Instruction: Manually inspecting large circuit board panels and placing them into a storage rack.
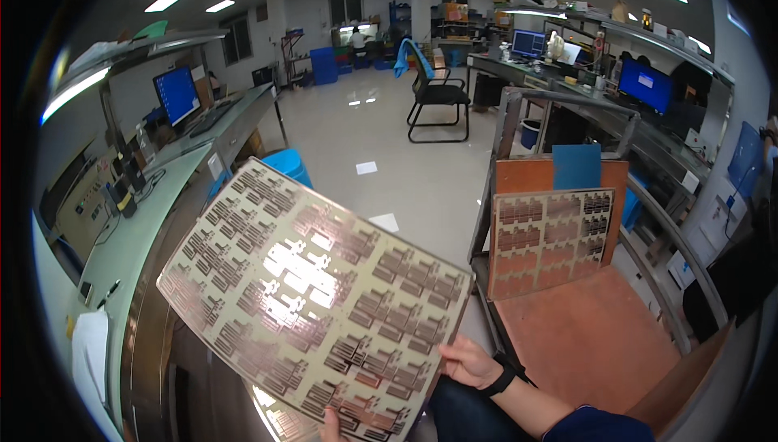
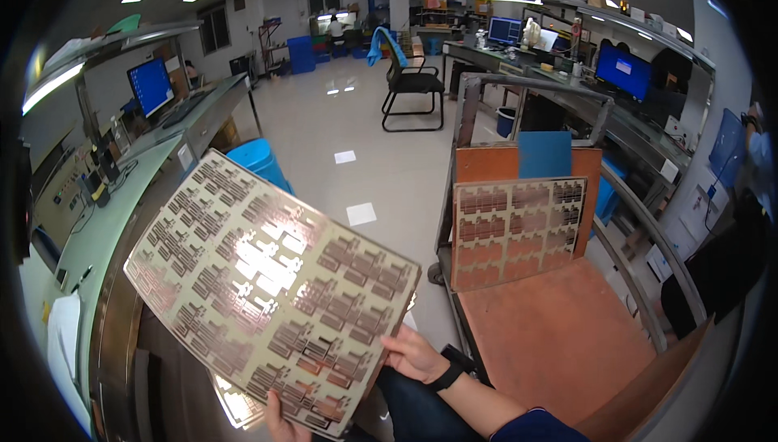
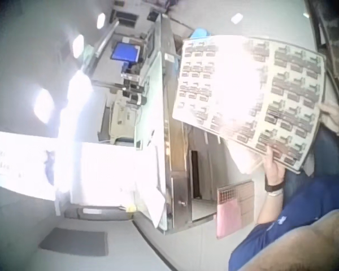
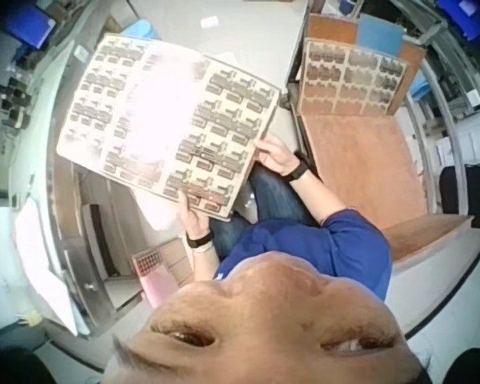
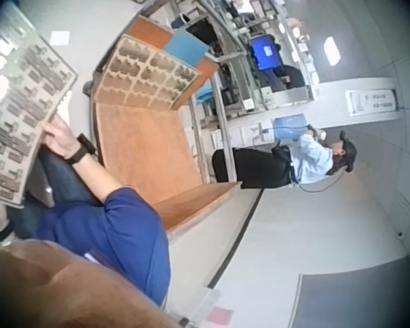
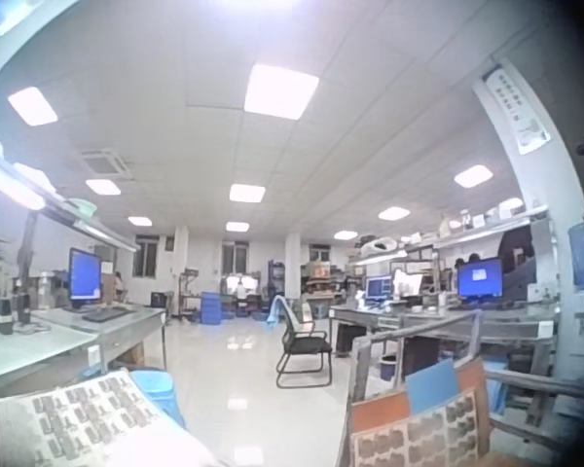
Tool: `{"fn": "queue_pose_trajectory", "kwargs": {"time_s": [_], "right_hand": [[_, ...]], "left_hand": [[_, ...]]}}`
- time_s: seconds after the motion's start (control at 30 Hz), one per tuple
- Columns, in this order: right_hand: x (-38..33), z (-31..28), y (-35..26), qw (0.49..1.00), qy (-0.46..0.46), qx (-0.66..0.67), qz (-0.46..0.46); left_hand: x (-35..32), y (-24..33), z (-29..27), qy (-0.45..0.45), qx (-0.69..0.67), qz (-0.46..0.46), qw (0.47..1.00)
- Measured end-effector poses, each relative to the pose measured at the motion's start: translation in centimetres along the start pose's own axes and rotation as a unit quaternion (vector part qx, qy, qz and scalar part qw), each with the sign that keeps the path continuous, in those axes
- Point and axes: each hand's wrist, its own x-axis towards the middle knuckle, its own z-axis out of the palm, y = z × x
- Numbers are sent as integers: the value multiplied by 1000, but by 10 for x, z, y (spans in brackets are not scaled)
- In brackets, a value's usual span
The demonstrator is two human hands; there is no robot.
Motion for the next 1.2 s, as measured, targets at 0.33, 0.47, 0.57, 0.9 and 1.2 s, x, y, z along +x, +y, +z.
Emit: {"fn": "queue_pose_trajectory", "kwargs": {"time_s": [0.33, 0.47, 0.57, 0.9, 1.2], "right_hand": [[-36, -36, -83, 995, -3, 48, -82], [-37, -40, -89, 999, -42, 11, -32], [-39, -36, -86, 998, 16, -32, -47], [-83, -30, -73, 990, 63, -113, -54], [-79, -32, -70, 968, 58, 5, -244]], "left_hand": [[2, 35, -68, 184, 127, -60, 973], [6, 30, -57, 132, 202, -86, 967], [9, 27, -76, 86, 158, -121, 976], [27, 22, -50, 96, 111, -136, 980], [36, -30, 30, -120, -282, -107, 946]]}}
